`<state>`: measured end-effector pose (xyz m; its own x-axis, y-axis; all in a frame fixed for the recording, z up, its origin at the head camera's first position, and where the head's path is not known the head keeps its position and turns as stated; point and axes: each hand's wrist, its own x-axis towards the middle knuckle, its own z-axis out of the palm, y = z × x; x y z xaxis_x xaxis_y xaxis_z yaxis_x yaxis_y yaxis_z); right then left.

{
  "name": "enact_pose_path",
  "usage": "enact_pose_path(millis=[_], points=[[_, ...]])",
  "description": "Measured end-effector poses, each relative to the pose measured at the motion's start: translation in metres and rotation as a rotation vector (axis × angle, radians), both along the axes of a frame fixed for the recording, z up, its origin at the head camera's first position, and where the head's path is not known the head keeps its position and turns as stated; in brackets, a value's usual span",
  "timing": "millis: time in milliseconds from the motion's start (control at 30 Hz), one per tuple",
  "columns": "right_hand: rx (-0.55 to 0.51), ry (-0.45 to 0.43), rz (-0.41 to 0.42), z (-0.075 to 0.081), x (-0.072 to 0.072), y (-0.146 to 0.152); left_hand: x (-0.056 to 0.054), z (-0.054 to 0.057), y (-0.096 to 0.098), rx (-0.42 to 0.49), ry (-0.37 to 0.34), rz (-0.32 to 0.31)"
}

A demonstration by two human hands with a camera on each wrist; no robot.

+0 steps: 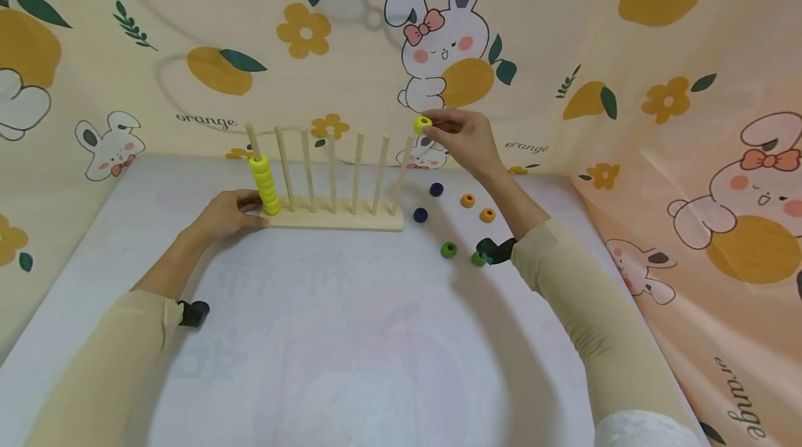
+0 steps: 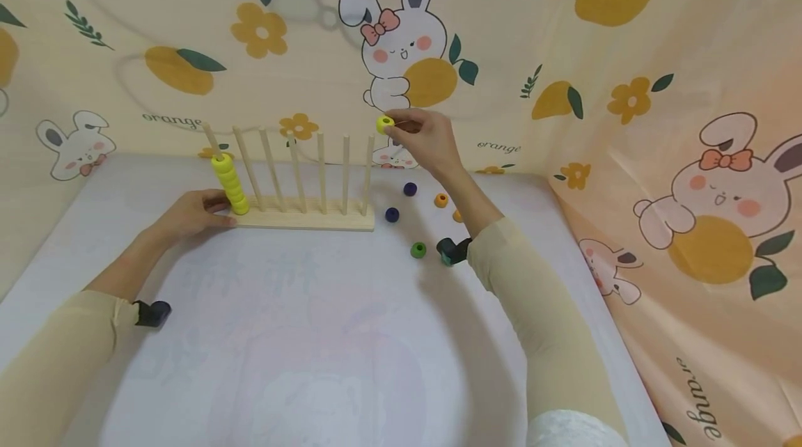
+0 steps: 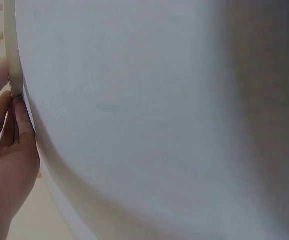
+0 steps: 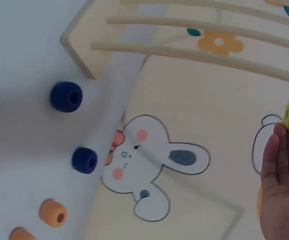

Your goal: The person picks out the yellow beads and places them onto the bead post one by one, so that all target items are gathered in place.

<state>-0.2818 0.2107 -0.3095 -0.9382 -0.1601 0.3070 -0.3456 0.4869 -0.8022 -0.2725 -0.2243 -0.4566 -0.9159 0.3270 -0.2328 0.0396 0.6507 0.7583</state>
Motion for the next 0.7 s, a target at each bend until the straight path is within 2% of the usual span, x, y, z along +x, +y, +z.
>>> enact_pose_path(millis=[700], points=[[-0.011, 0.016, 0.152, 0.037, -0.001, -0.053, 0.0, 0.001, 0.0, 0.005, -0.001, 0.005]])
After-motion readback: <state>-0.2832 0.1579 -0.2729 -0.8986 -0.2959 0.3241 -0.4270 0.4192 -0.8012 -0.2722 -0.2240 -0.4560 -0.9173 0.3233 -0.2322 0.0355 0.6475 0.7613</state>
